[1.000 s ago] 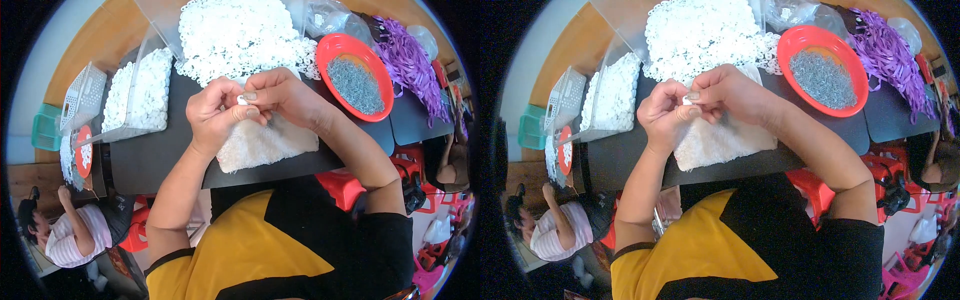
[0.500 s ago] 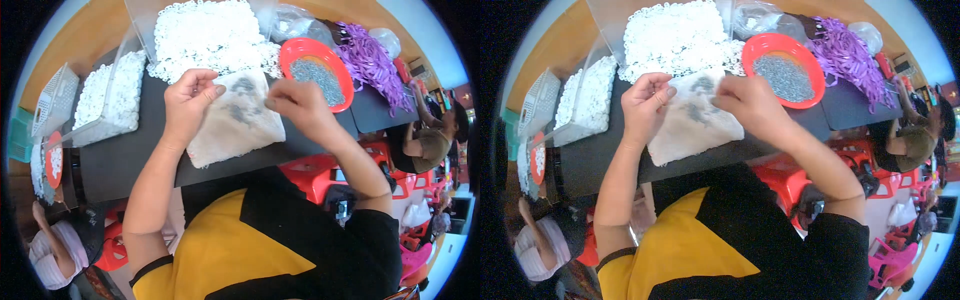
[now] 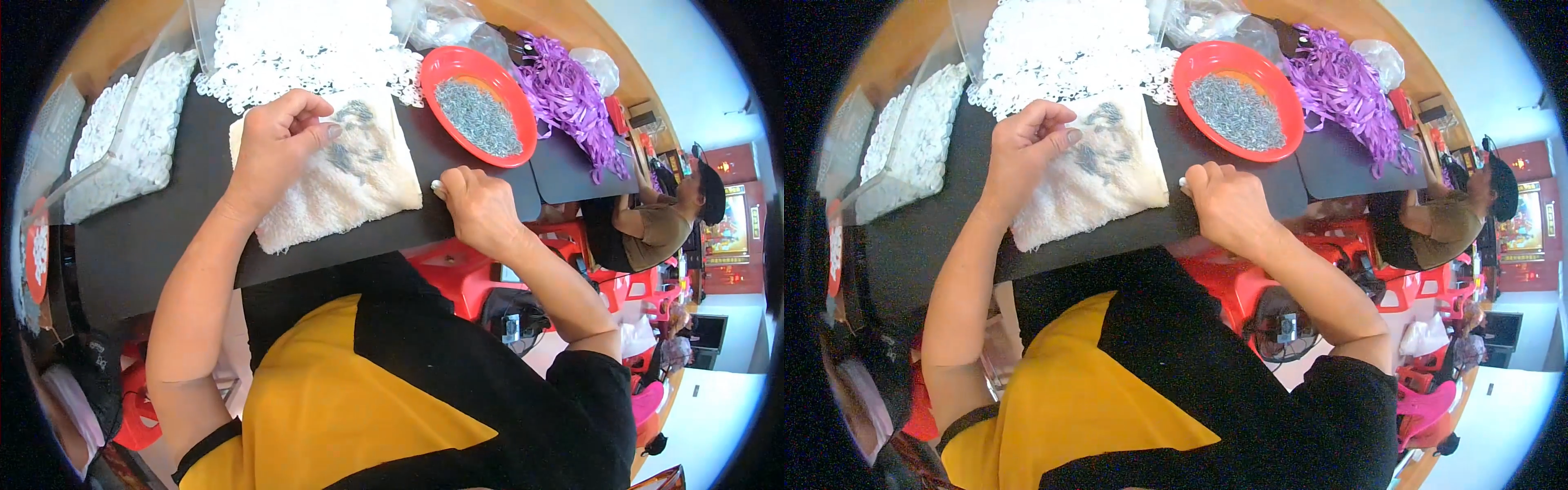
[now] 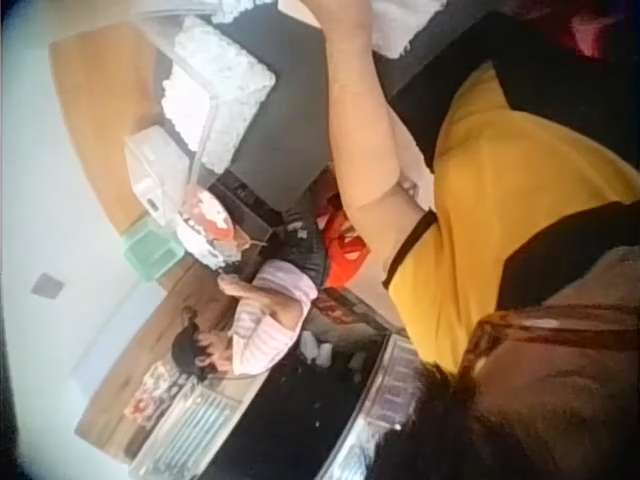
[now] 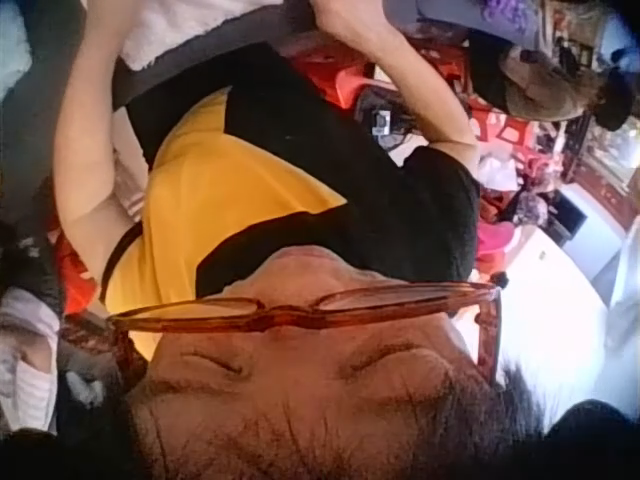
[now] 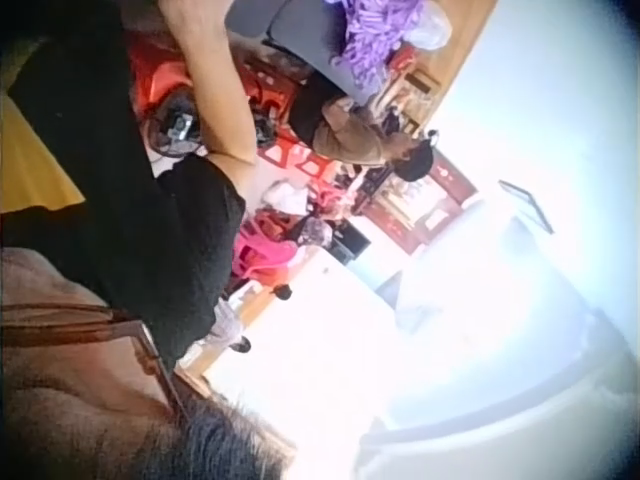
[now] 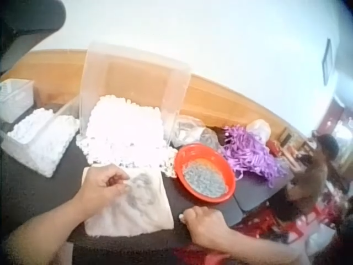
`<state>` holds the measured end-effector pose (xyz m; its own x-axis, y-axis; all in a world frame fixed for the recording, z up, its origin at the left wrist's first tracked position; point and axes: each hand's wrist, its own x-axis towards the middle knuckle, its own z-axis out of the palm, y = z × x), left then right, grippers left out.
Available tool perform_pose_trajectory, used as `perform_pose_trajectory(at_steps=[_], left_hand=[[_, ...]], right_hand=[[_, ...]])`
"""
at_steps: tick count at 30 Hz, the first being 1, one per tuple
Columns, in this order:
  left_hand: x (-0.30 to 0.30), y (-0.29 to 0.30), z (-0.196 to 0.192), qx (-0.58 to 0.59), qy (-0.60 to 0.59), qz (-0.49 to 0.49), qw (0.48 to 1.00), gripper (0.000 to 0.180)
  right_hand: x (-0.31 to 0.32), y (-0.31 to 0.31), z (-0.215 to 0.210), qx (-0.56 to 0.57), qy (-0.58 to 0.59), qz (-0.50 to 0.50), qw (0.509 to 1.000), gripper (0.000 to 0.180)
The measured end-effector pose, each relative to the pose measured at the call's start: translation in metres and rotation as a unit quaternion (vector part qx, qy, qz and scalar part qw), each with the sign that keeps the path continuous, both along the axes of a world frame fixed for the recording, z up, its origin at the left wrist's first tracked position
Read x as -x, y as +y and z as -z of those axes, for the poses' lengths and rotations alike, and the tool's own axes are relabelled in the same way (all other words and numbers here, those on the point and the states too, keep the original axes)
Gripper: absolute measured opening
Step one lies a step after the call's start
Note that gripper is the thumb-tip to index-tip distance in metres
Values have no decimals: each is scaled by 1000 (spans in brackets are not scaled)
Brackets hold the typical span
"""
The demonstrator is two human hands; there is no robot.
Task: The recorder manually inserts small metal pins into white plastic rings to assemble small components at a workbench.
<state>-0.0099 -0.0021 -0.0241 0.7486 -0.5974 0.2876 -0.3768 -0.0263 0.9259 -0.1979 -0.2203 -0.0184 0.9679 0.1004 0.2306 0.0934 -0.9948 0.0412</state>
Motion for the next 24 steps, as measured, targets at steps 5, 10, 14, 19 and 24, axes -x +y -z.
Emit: perform_pose_trajectory(at_steps=[5,10,14,19,24], left_hand=[[4,-1,-1,37,3,-9,999,11],[4,-3,1,55,-9,-10,998,9],[3,-2,1,67,-24,-10,997,9],[2,-1,0,78,-34,-14,996,10],[3,0,1,103,-27,-23,994,9]], right_hand=[[1,-4,-2,41,9,-50,998,15],[-5,-16,-2,-18,18,-80,996,15],[-11,-18,-7,-33,42,-85,995,15],[-13,-14,-12,-58,76,-72,993,17],[-16,-15,-10,-35,88,-70,993,16]])
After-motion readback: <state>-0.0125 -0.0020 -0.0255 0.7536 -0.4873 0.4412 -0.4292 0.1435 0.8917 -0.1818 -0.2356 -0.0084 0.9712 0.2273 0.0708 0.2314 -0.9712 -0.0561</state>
